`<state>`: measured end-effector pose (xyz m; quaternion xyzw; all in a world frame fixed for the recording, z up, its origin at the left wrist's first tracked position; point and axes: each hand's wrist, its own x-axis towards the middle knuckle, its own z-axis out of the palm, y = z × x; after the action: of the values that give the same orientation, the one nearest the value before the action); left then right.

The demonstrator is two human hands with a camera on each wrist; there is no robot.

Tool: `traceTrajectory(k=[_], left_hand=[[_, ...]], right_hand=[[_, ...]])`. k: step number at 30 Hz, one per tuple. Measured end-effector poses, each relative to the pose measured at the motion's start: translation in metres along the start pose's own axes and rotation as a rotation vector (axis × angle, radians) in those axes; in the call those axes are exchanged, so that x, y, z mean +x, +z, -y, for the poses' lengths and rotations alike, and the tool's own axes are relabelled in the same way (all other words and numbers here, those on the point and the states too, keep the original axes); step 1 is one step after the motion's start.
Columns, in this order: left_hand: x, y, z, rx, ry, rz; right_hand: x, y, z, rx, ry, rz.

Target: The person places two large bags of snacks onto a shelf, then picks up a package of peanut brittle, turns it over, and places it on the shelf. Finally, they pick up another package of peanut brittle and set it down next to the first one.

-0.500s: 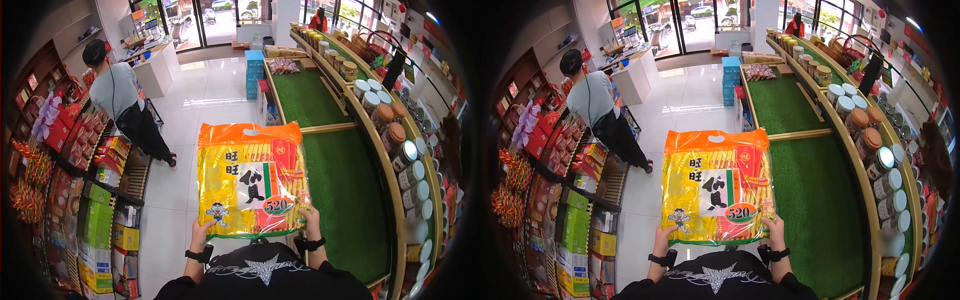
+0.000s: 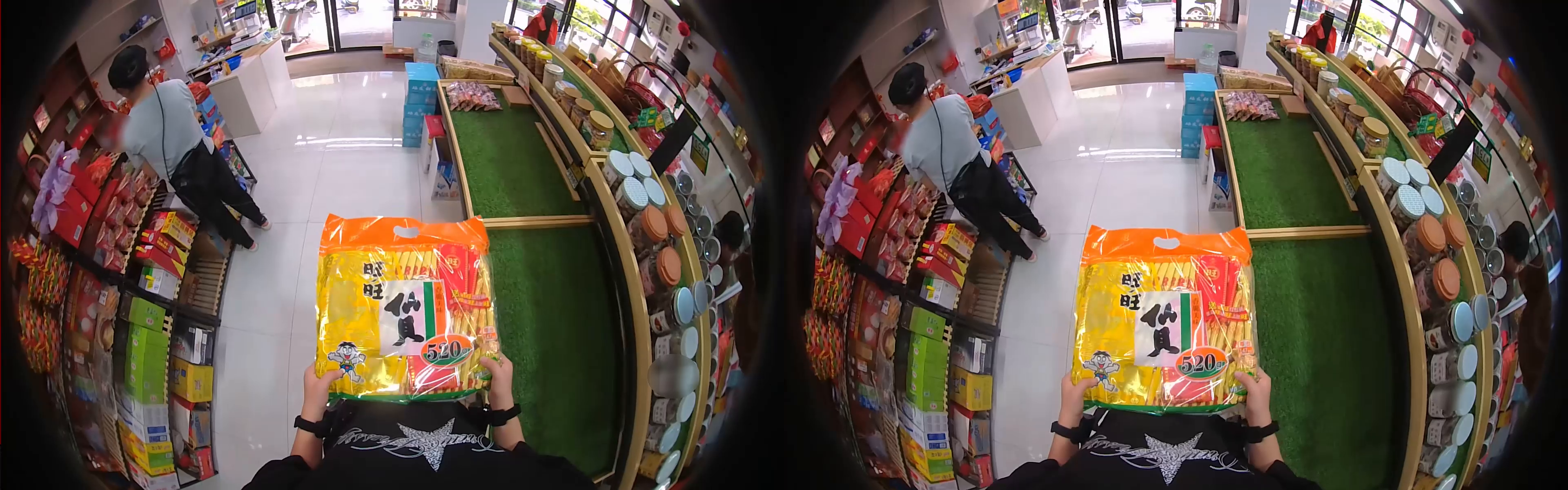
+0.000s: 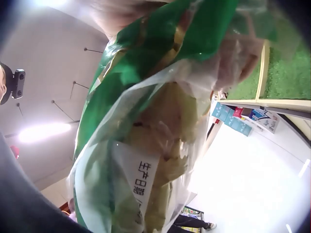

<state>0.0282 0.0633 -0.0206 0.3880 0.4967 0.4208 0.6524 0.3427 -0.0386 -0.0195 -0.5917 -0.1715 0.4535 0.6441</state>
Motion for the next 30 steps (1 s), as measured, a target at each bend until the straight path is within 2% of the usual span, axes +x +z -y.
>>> traceTrajectory(k=[5, 15, 21, 30], left_hand=[[0.064, -0.009, -0.013, 0.008, 0.018, 0.033], [0.187, -0.022, -0.092, 0.034, 0.164, 0.094], [0.229, -0.041, -0.117, 0.189, 0.244, 0.076], [0.276, -0.035, -0.113, 0.157, 0.13, 0.039]], right_hand=[[0.039, 0.038, 0.004, 0.013, -0.023, -0.043], [0.127, 0.133, 0.041, 0.096, -0.164, -0.013], [0.158, 0.165, 0.022, 0.097, -0.129, -0.073], [0.199, 0.182, 0.029, 0.053, -0.082, -0.077]])
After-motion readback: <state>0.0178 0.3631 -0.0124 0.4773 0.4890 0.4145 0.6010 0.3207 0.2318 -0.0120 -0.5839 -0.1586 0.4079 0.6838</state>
